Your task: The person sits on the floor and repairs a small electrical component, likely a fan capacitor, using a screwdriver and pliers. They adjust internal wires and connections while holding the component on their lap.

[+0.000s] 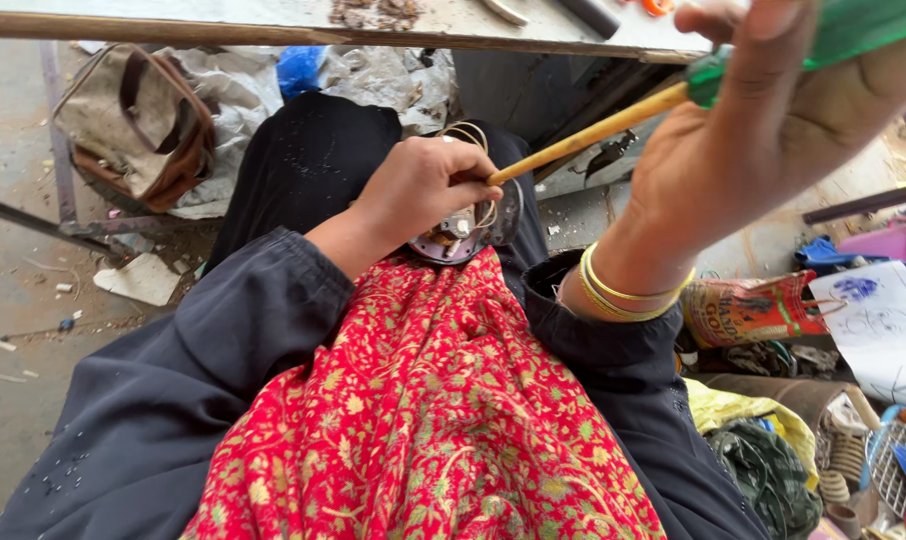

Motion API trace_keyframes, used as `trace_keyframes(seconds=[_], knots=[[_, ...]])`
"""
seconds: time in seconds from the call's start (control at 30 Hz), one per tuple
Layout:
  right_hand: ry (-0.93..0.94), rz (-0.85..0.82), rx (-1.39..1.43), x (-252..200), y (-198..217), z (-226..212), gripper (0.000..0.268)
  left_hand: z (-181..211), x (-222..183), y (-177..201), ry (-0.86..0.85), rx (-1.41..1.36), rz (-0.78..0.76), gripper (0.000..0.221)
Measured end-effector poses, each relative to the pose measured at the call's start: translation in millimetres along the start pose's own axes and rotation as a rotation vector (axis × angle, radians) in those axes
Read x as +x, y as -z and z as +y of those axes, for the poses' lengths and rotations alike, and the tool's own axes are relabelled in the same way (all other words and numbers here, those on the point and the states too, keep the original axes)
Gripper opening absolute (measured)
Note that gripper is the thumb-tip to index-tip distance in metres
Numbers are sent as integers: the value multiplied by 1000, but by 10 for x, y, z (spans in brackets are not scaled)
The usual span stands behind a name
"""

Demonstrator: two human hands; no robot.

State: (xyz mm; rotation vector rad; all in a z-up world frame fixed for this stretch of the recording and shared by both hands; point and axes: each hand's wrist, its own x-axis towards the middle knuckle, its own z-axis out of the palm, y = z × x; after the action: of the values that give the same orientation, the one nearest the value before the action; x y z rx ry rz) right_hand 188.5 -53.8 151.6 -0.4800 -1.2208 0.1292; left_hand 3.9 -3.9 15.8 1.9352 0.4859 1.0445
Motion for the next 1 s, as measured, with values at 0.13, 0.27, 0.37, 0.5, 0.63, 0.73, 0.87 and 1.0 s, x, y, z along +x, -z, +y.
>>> trace_keyframes(seconds=[0.13, 0.27, 0.37, 0.5, 0.63, 0.73, 0.87, 1.0], knots=[[-27, 37, -6, -23, 47, 58, 38, 31, 3, -17, 22, 47, 24, 18], [-55, 8, 10, -15, 107, 55, 43, 48, 23, -51, -5, 62, 58, 20], [-70, -65, -19, -45, 95, 7, 42, 46, 18, -70, -14, 102, 75, 21], [-158, -190, -73, -224, 86, -51, 39, 30, 20, -96, -31, 144, 81, 23], [-288, -361, -221, -474, 62, 50, 24, 34, 22, -97, 19, 234, 33, 22], [-429, -450, -145, -693, 66, 91, 19, 63, 24, -70, -11, 357, 35, 29], [-616, -447, 11, -876, 113, 78, 18, 127, 26, 20, -2, 514, 34, 35], [-637, -496, 55, -925, 148, 65, 20, 223, 19, 97, 16, 546, 28, 33]])
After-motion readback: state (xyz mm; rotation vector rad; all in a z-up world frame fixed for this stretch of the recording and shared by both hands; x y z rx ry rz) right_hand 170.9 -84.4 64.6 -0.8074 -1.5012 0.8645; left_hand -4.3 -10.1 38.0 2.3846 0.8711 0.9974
